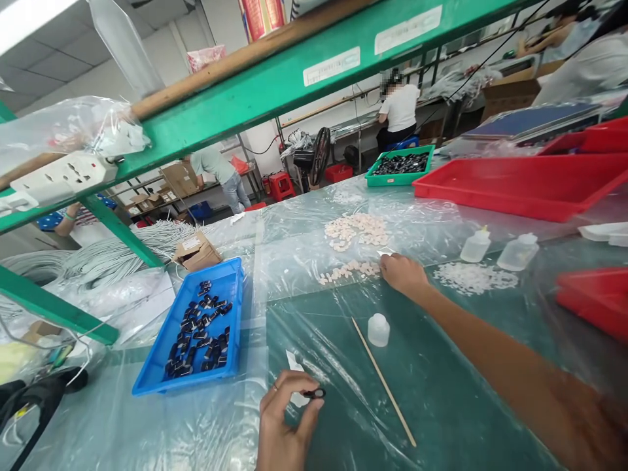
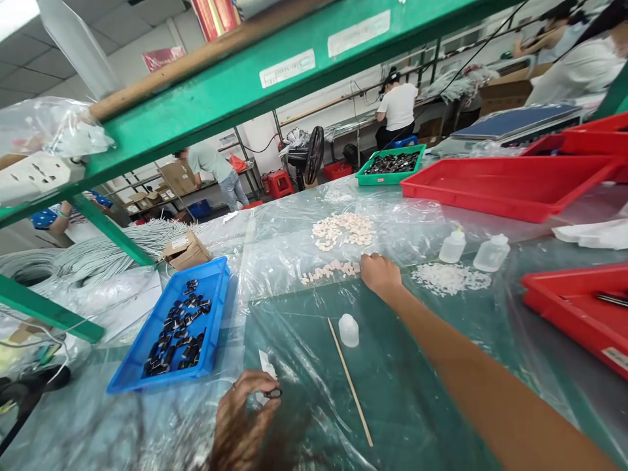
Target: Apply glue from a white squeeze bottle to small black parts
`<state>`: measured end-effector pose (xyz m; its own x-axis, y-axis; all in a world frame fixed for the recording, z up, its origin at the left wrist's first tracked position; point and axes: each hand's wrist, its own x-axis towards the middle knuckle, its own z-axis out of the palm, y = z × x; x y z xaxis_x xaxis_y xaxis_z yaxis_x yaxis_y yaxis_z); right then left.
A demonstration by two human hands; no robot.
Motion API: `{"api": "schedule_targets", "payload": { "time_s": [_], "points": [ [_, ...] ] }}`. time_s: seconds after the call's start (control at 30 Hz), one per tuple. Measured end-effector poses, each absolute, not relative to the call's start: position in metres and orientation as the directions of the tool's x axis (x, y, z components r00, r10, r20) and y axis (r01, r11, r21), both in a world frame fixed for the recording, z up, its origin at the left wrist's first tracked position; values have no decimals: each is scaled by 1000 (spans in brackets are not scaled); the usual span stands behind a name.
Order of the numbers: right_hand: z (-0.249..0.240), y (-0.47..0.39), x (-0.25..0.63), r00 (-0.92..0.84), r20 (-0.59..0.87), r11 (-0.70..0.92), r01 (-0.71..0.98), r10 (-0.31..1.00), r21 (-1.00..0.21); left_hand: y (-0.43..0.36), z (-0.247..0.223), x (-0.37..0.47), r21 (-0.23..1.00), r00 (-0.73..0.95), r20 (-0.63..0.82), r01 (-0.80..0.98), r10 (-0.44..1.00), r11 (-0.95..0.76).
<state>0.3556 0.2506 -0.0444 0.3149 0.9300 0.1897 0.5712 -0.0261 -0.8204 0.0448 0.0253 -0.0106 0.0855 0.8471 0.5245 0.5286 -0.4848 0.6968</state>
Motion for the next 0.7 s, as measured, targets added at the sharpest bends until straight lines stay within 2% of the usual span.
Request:
{"api": "schedule_targets", "payload": {
  "time_s": [0.13,0.27,0.3,0.37,0.4,0.47,0.57,0.7],
  "points": [
    [-18,228,358,281,249,12,643,927,-766,24,-8,47,694,135,533,494,835,-523],
    [19,159,336,184,379,183,638,907,-748,22,-8,49,719,143,533,443,834,-536],
    [27,136,324,125,420,263,613,899,-745,21,-8,49,726,139,525,443,840,-526],
    [37,91,299,-188,544,568,416,817,-710,20,-10,50,732,135,509,452,850,-510],
    [38,72,287,-295,574,645,341,764,-684,20,-10,51,730,141,508,452,850,-512],
    [36,43,269,-334,610,693,262,718,-672,19,-11,52,724,157,521,440,839,-532],
    [25,25,257,-299,620,688,282,726,-669,18,-11,53,704,190,557,409,809,-580],
    [17,20,257,-336,609,695,316,719,-646,17,-8,56,687,224,570,397,790,-608]
  ]
}}
